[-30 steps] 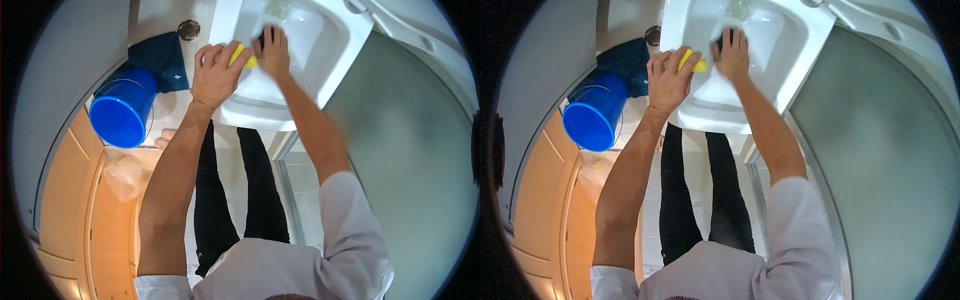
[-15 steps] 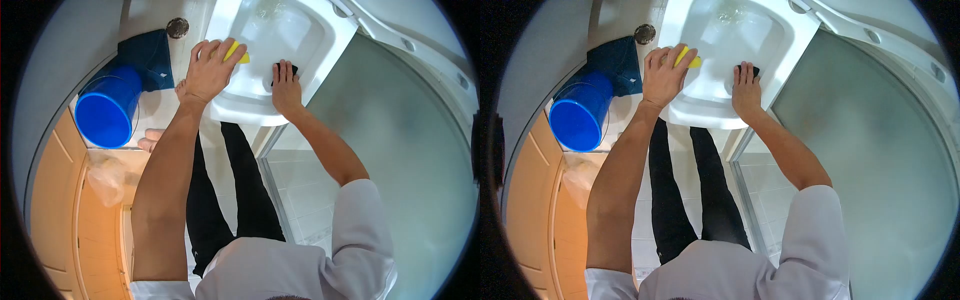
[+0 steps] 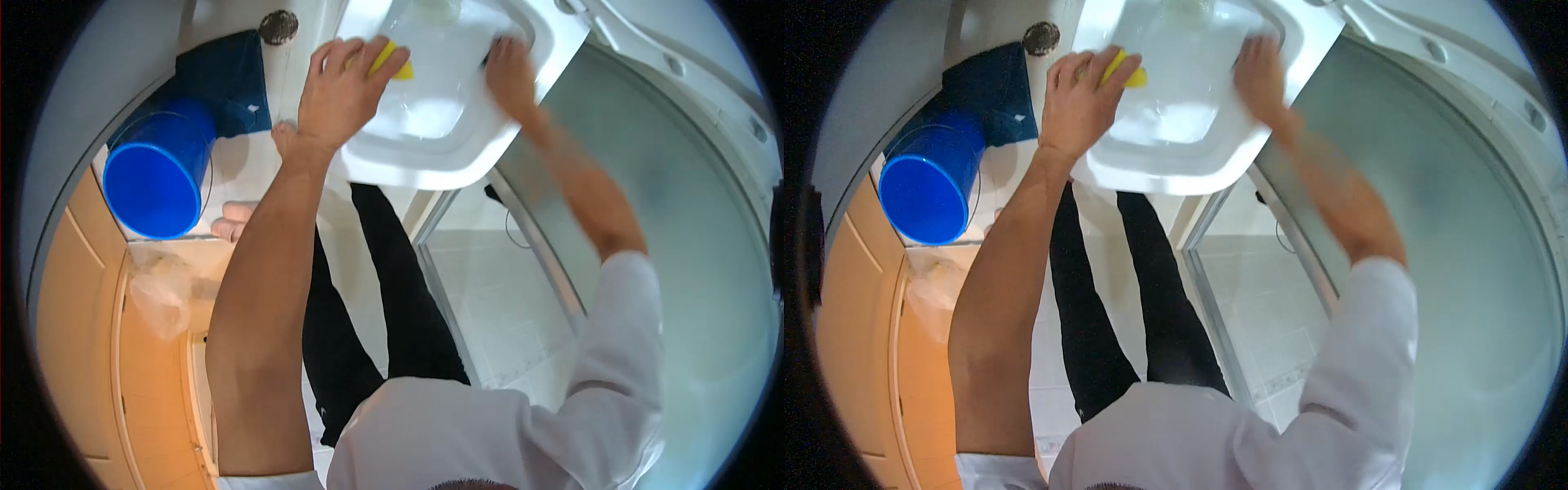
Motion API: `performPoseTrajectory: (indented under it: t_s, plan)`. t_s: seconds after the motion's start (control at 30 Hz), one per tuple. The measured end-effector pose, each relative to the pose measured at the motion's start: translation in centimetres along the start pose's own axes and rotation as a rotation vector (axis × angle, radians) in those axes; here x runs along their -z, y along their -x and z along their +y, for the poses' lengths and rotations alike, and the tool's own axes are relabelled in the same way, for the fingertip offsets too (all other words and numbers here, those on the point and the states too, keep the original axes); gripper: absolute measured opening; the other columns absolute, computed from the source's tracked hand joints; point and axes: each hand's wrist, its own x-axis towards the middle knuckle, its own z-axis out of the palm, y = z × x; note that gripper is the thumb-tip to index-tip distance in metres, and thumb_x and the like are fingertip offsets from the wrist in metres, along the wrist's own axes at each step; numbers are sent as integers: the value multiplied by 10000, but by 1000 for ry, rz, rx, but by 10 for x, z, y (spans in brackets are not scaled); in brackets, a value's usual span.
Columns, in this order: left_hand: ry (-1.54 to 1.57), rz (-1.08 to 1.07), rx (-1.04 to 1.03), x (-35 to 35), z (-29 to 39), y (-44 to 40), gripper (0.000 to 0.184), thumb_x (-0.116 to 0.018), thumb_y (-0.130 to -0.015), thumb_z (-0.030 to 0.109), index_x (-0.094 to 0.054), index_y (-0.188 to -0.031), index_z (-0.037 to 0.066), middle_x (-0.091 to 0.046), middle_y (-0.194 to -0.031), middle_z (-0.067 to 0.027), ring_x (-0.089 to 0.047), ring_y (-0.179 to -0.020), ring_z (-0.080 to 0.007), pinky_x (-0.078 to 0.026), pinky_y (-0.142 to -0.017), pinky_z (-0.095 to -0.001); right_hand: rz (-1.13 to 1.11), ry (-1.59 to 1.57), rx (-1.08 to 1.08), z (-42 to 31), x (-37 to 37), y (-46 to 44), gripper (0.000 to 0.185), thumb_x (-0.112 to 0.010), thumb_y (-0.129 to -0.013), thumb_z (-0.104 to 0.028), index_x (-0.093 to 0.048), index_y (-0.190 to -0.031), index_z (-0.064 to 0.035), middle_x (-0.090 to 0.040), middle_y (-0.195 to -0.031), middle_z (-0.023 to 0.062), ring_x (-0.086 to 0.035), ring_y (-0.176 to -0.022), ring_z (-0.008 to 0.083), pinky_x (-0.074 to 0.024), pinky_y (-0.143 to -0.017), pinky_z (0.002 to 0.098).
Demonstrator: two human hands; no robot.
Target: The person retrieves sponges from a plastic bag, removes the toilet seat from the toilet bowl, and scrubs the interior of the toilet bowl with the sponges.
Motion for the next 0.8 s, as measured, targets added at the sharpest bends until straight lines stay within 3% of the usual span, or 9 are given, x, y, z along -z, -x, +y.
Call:
performPoseTrajectory:
  t_s: [0.03,0.13,0.27,0.37,0.47,0.53,0.67,0.73,0.8]
  plan:
    - [-6,10,0,0,0,2,580,-738,-880,133,-583,-1407,319,-568,-1393,13,-510,-1269,-245,-358,-1134,-462,260,-438,17,38,-43,-39,489,-587,-923,-147,-571,-1348,94,-614,-1299,189,-553,-1214,356,-381,-1105,456]
    - [11,38,4,1,0,-6,550,-733,-897,135,-588,-1395,320,-566,-1399,16,-516,-1264,-246,-364,-1129,-464,197,59,-33,7,-9,-20,531,-557,-956,-193,-529,-1404,89,-579,-1378,189,-532,-1242,376,-396,-1100,489]
    - [23,31,14,-1,-3,-5,546,-752,-885,138,-600,-1377,318,-579,-1366,33,-509,-1253,-237,-387,-1107,-454,-21,-115,-19,-56,-6,18,622,-531,-1009,-308,-458,-1495,73,-428,-1569,235,-330,-1472,427,-342,-1177,530]
    - [25,87,-3,-1,-1,-4,553,-757,-872,137,-603,-1370,319,-582,-1346,43,-511,-1229,-232,-392,-1100,-453,178,-206,-105,-44,-29,-52,585,-531,-1019,-316,-502,-1477,47,-411,-1586,214,-339,-1467,419,-353,-1182,533]
    - [-1,99,-1,-1,2,-3,555,-769,-869,145,-600,-1366,325,-573,-1347,46,-510,-1214,-231,-395,-1095,-448,77,-197,-88,-63,-43,-126,650,-612,-971,-283,-423,-1511,27,-414,-1568,211,-352,-1467,392,-375,-1181,498]
    - [-7,114,5,-2,1,-3,568,-782,-861,155,-596,-1366,334,-560,-1361,48,-508,-1214,-228,-398,-1088,-443,142,-182,-61,-83,-82,-167,491,-459,-1025,-343,-696,-1244,28,-638,-1344,241,-511,-1330,400,-334,-1159,498]
    - [-10,110,-10,-3,0,-3,580,-793,-851,163,-593,-1368,333,-552,-1368,51,-500,-1222,-222,-394,-1089,-447,-50,-237,58,-69,-62,-173,421,-457,-1049,-297,-707,-1201,6,-617,-1373,248,-512,-1333,381,-379,-1117,449]
    - [28,63,0,-2,-1,-4,579,-792,-844,155,-602,-1364,326,-558,-1363,48,-490,-1229,-220,-377,-1093,-458,-63,-598,-70,-65,-40,-158,630,-558,-999,-319,-427,-1536,-17,-436,-1558,192,-369,-1456,395,-399,-1172,493]
    - [31,59,-8,1,0,-3,583,-792,-835,148,-607,-1361,318,-562,-1362,42,-487,-1227,-223,-367,-1095,-462,-70,-645,-76,-62,-10,-107,646,-570,-989,-325,-417,-1535,-15,-442,-1553,190,-379,-1449,396,-390,-1180,493]
